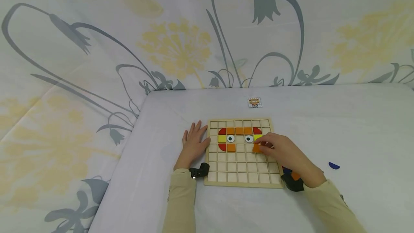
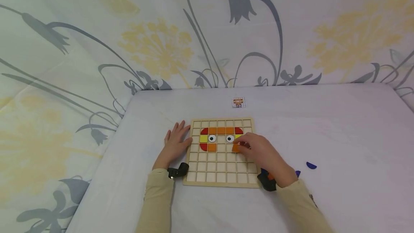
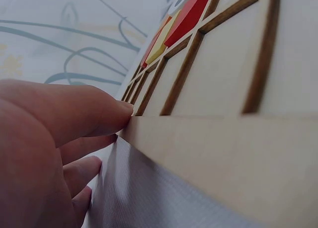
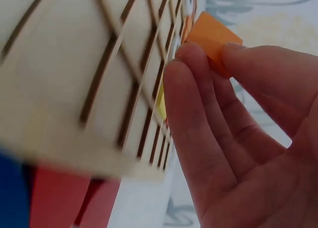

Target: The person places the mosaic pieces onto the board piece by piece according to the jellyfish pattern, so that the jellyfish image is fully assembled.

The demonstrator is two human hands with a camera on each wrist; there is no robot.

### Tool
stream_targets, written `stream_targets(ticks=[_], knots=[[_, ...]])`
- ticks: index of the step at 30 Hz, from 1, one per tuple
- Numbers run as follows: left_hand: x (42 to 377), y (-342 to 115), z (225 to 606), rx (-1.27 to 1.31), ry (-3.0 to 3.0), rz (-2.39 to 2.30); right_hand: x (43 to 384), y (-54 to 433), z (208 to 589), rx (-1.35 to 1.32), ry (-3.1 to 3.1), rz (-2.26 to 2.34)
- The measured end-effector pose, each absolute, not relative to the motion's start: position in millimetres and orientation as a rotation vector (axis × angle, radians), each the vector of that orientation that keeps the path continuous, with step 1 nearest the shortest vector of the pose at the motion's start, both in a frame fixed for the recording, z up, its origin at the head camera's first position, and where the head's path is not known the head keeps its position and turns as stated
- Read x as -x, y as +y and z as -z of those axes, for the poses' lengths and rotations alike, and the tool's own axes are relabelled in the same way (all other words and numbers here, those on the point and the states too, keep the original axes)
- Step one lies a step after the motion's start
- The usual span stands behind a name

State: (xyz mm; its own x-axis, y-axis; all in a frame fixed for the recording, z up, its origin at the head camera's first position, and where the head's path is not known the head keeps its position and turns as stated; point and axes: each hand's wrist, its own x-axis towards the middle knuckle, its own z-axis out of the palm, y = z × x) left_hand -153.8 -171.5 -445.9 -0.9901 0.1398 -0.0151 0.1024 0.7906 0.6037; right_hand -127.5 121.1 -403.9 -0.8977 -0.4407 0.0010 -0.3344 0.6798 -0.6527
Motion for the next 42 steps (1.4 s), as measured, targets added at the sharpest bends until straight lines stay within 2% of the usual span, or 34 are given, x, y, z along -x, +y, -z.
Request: stream_targets(ticks=[14,33,42], knots=[[154,-168,442,-0.156,2.896,-0.889,145,80,409,0.686,2.744,0.964],[154,-168,442,-0.159,2.896,-0.903,145,67,412,0.653,2.831,0.832],[154,-170,442,-0.153,2.896,-0.902,145,72,410,0.694,2.779,0.905]])
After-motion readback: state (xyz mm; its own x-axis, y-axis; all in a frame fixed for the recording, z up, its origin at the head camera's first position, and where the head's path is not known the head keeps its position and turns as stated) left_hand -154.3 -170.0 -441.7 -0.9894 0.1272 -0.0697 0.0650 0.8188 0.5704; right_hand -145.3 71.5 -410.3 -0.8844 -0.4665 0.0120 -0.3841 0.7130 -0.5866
